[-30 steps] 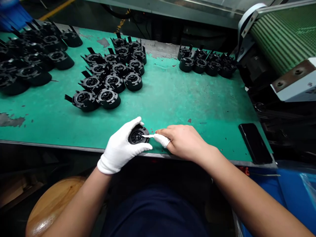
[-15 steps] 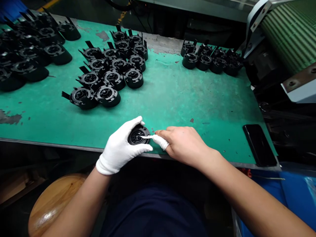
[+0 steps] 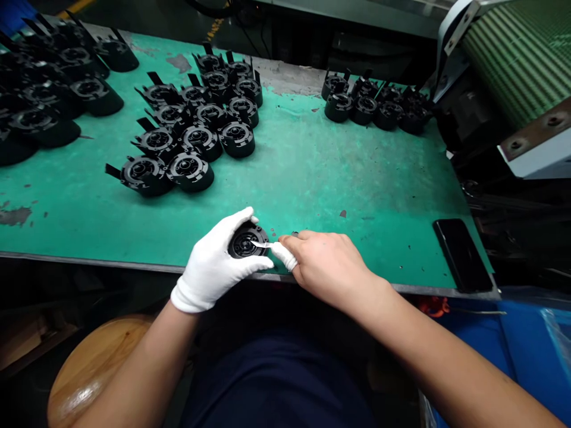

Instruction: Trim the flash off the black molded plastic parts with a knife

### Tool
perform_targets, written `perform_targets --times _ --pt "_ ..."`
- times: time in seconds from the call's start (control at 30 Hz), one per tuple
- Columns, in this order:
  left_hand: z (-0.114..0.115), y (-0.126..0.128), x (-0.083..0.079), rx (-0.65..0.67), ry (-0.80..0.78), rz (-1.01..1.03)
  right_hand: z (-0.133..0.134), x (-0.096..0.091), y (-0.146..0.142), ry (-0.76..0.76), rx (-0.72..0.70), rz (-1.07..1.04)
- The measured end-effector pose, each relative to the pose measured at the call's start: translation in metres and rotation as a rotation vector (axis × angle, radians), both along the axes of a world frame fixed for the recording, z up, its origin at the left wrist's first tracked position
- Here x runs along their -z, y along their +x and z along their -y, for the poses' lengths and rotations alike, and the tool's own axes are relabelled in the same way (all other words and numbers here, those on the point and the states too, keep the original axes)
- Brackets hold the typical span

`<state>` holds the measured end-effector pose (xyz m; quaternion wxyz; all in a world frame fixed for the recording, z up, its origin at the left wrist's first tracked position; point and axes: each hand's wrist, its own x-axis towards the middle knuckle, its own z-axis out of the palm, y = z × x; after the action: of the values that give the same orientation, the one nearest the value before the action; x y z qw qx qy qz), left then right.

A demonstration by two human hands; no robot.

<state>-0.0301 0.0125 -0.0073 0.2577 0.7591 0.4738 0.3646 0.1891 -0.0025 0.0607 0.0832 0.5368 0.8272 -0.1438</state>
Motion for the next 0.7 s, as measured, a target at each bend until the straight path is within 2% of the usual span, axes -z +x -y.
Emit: perform_targets --times 0.4,0.57,0.7 --pt "0.001 0.002 -0.002 -0.024 -0.003 -0.023 0.008 -0.012 -0.018 -0.050 0.129 0.086" --pt "0.001 0.002 -0.001 -0.017 0.002 -0.007 0.014 -0.008 -0.017 -0.010 0.156 0.074" --pt "0.000 0.002 -0.001 -0.005 -0.007 0.000 0.011 -0.002 -0.009 0.017 0.102 0.005"
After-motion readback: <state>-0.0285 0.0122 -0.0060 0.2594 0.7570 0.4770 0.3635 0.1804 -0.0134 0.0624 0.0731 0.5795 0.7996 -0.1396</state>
